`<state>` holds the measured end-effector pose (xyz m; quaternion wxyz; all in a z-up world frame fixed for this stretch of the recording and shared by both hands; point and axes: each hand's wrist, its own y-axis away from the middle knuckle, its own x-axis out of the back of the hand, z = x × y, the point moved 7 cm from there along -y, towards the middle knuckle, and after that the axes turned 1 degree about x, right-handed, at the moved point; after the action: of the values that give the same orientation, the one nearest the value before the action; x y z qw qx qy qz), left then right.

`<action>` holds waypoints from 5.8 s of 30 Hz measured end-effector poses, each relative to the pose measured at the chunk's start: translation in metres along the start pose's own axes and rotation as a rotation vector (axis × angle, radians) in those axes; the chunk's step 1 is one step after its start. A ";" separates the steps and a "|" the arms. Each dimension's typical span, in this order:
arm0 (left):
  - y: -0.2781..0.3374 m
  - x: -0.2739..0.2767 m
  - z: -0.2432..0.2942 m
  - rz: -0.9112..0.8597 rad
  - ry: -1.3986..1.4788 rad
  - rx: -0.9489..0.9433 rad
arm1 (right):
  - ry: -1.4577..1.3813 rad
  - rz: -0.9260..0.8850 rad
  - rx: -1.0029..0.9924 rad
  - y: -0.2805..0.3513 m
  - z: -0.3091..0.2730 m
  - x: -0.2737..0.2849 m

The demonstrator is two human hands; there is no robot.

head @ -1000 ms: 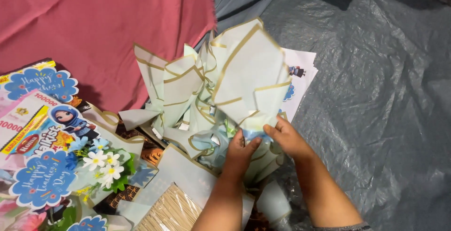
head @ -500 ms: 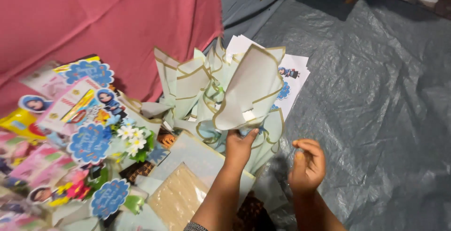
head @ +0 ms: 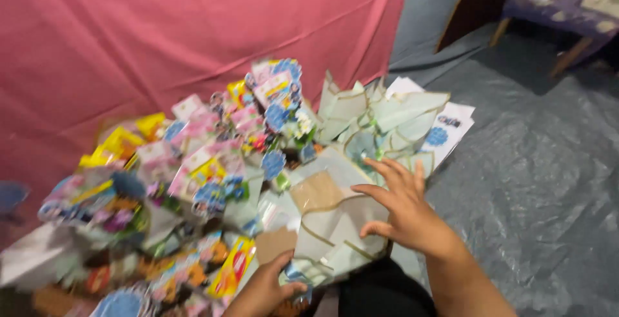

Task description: Assembling a decorative bouquet by folding wrapping paper and securing it with tape.

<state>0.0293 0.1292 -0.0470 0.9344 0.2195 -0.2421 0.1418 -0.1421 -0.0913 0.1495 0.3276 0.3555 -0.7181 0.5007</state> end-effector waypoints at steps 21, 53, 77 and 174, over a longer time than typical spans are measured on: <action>0.200 0.017 -0.098 0.216 0.464 0.069 | -1.146 -0.169 -0.566 0.024 -0.078 -0.186; 0.200 0.033 -0.073 0.895 1.025 -0.047 | -1.152 -0.666 -0.468 0.091 -0.183 -0.299; 0.170 -0.018 -0.143 0.630 0.822 0.143 | -1.085 -0.183 -0.325 0.064 -0.192 -0.243; 0.241 0.079 -0.100 1.073 1.510 -0.066 | -1.352 -0.547 -0.587 0.083 -0.182 -0.275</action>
<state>0.0453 0.3976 -0.0030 0.6592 -0.0994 0.3579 0.6538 -0.0443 0.1523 -0.0668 0.0119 0.6461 -0.7515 -0.1330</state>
